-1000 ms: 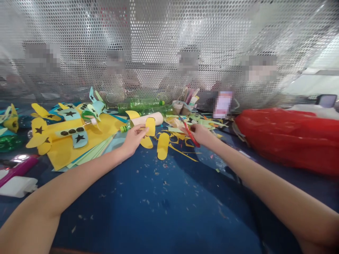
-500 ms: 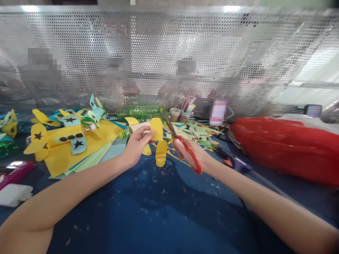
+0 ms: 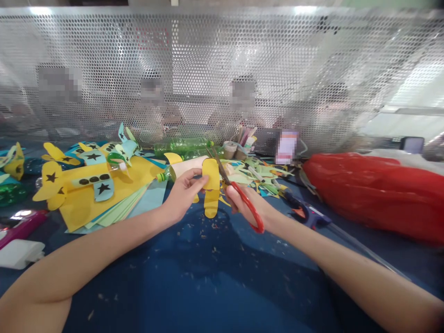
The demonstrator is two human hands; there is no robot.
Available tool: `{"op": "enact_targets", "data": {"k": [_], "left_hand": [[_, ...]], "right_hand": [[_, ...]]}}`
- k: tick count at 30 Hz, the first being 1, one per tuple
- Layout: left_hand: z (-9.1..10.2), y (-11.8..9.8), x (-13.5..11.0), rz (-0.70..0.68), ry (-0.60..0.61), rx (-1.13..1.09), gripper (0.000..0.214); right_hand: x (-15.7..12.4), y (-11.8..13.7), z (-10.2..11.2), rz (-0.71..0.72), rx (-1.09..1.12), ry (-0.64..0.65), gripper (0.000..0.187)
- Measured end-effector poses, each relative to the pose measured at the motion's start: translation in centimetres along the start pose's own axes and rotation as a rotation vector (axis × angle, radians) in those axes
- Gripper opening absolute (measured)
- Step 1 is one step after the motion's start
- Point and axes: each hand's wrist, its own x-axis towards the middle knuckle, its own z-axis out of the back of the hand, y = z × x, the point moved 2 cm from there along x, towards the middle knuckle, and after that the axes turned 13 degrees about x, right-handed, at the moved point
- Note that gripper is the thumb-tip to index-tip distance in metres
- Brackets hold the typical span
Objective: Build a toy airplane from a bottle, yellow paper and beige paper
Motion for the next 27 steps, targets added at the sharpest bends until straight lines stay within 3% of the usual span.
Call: {"op": "enact_targets", "data": {"k": [27], "left_hand": [[-0.12,0.52,-0.36,0.020,0.002,0.065,0.028]], "right_hand": [[-0.39,-0.20,-0.37,0.024,0.091,-0.002,0.050]]}}
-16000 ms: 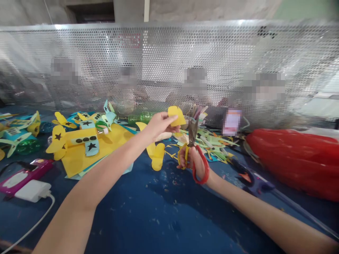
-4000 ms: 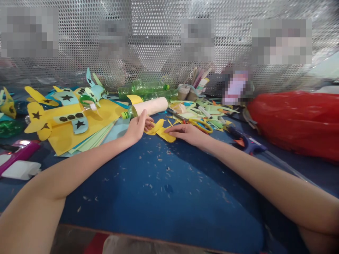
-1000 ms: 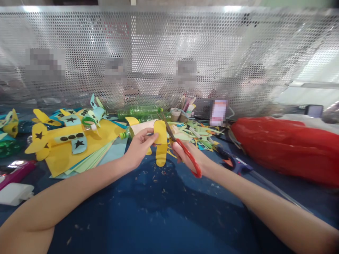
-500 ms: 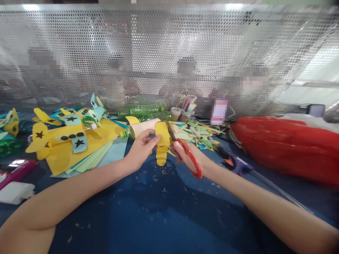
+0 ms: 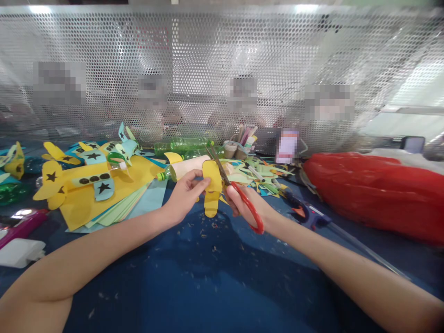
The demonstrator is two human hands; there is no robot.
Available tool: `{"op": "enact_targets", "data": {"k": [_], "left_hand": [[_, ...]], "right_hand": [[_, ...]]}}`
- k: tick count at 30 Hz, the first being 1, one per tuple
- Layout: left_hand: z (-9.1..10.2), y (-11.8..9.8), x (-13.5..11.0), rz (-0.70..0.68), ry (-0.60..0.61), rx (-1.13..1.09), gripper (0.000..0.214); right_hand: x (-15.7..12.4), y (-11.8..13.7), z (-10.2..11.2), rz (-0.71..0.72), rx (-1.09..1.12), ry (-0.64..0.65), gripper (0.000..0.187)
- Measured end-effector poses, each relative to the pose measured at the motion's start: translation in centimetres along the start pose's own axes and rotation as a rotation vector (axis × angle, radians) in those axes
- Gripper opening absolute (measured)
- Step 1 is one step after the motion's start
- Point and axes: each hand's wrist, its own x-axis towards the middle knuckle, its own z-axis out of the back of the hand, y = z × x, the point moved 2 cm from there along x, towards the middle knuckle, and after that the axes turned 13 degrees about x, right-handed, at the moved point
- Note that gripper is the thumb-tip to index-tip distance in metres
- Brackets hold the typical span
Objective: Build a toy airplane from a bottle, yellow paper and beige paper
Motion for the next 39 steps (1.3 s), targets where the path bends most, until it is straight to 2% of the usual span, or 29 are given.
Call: {"op": "enact_targets", "data": {"k": [8,13,19,23,29,39], "left_hand": [[-0.1,-0.7,0.0,-0.014,0.028,-0.110,0.031],[-0.1,-1.2,0.1,0.000,-0.004,-0.153,0.028],[0.0,-0.8,0.2,0.008,-0.022,-0.157,0.030],[0.1,-1.0,0.2,0.002,-0.034,-0.151,0.024],[0.3,-1.4,0.3,0.010,-0.060,-0.170,0.028],[0.3,-1.4,0.2,-0.013,-0.055,-0.151,0.030]], "right_hand": [[-0.1,0.1,-0.2,0.025,0.039,0.002,0.049],[-0.3,0.2,-0.3,0.012,0.042,0.031,0.053],[-0.4,0.2,-0.3,0.027,0.040,0.029,0.054],[-0.4,0.1,-0.3,0.048,0.045,0.025,0.056],[-0.3,-0.1,-0.2,0.060,0.042,0.017,0.057],[-0.3,-0.2,-0.5,0.024,0.079,0.007,0.057]]}}
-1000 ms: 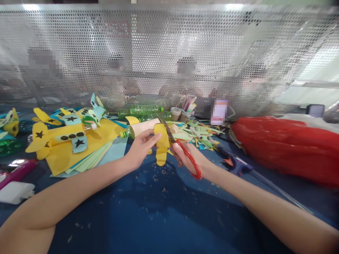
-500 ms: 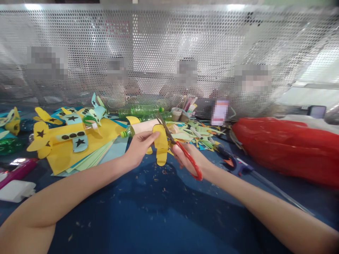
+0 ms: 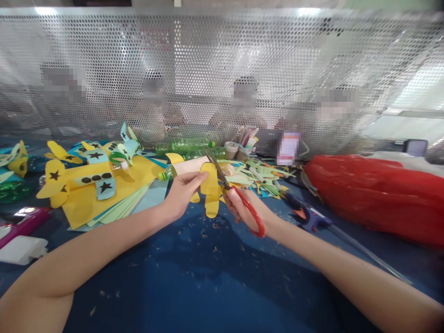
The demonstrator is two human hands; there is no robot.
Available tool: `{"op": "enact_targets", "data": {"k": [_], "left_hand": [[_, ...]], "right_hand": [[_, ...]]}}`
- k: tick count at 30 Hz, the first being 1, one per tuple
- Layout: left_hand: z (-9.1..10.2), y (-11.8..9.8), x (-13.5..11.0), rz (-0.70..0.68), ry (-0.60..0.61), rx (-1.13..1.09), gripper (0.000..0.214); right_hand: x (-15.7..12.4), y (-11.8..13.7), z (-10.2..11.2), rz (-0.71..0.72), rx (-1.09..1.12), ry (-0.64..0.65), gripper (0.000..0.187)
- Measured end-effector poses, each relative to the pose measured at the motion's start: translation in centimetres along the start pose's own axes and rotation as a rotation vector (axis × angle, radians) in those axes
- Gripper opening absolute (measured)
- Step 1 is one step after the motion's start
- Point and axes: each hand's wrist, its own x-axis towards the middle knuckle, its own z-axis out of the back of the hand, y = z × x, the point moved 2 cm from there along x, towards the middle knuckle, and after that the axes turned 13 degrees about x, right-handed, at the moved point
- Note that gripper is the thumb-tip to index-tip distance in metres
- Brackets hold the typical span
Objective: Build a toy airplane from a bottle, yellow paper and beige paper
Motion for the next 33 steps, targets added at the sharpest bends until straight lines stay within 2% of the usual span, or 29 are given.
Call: {"op": "enact_targets", "data": {"k": [6,10,19,24,33], "left_hand": [[0.0,0.1,0.0,0.025,0.016,-0.014,0.028],[0.2,0.1,0.2,0.009,-0.009,0.001,0.029],[0.7,0.7,0.8,0.093,-0.080,-0.051,0.019],[0.9,0.4,0.9,0.059,-0.133,-0.021,0.012],[1.1,0.5,1.1,0.037,-0.151,0.030,0.012]], "right_hand": [[0.0,-0.3,0.0,0.000,0.017,-0.009,0.060],[0.0,-0.2,0.1,0.007,0.005,-0.022,0.059],[0.1,0.5,0.6,0.024,-0.069,0.005,0.050],[0.2,0.3,0.5,0.015,-0.062,-0.001,0.049],[0.2,-0.3,0.3,0.049,-0.045,-0.009,0.051]]}}
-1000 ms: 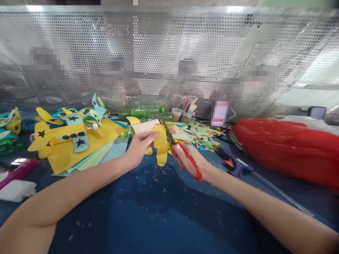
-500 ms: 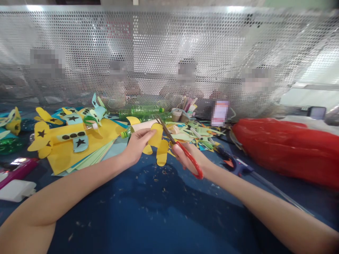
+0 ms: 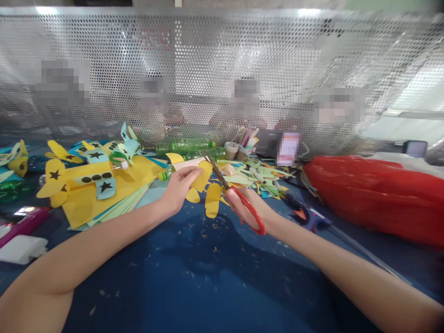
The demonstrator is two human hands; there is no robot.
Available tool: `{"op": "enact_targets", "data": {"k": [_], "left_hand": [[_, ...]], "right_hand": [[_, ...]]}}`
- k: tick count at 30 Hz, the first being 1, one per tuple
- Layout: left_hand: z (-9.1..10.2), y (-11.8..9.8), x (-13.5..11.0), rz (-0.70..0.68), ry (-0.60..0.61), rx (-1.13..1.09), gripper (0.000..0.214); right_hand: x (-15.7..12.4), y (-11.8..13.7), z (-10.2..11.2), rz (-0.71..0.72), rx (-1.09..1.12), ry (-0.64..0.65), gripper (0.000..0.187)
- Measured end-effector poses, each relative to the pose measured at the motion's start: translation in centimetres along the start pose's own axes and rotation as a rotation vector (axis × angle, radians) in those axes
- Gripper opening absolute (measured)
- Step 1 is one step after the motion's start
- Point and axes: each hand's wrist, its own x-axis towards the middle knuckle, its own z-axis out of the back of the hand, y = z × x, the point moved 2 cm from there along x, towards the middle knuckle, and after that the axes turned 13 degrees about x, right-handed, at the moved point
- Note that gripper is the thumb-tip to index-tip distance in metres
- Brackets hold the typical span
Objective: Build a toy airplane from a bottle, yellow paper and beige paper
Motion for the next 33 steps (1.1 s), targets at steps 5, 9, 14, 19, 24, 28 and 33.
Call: {"op": "enact_targets", "data": {"k": [5,9,14,19,24,28,33], "left_hand": [[0.0,-0.1,0.0,-0.003,-0.009,-0.036,0.013],[0.1,0.0,0.1,-0.018,0.014,-0.010,0.016],[0.3,0.2,0.4,-0.044,0.025,0.045,0.018],[0.7,0.1,0.8,-0.044,0.031,0.069,0.017],[1.1,0.1,1.3,-0.087,0.052,0.124,0.023],[1.4,0.4,1.7,-0.125,0.077,0.153,0.026],[1.5,0.4,1.8,-0.143,0.101,0.157,0.023]], "right_hand": [[-0.1,0.1,-0.1,0.013,0.024,-0.006,0.055],[0.0,0.1,-0.1,-0.002,0.020,-0.002,0.056],[0.1,0.0,0.1,-0.005,-0.001,0.009,0.057],[0.0,0.3,0.3,-0.015,-0.016,0.037,0.057],[0.0,0.6,0.4,-0.052,-0.025,0.040,0.055],[0.0,0.7,0.5,-0.031,-0.030,0.056,0.055],[0.1,0.6,0.5,-0.052,-0.044,0.051,0.055]]}}
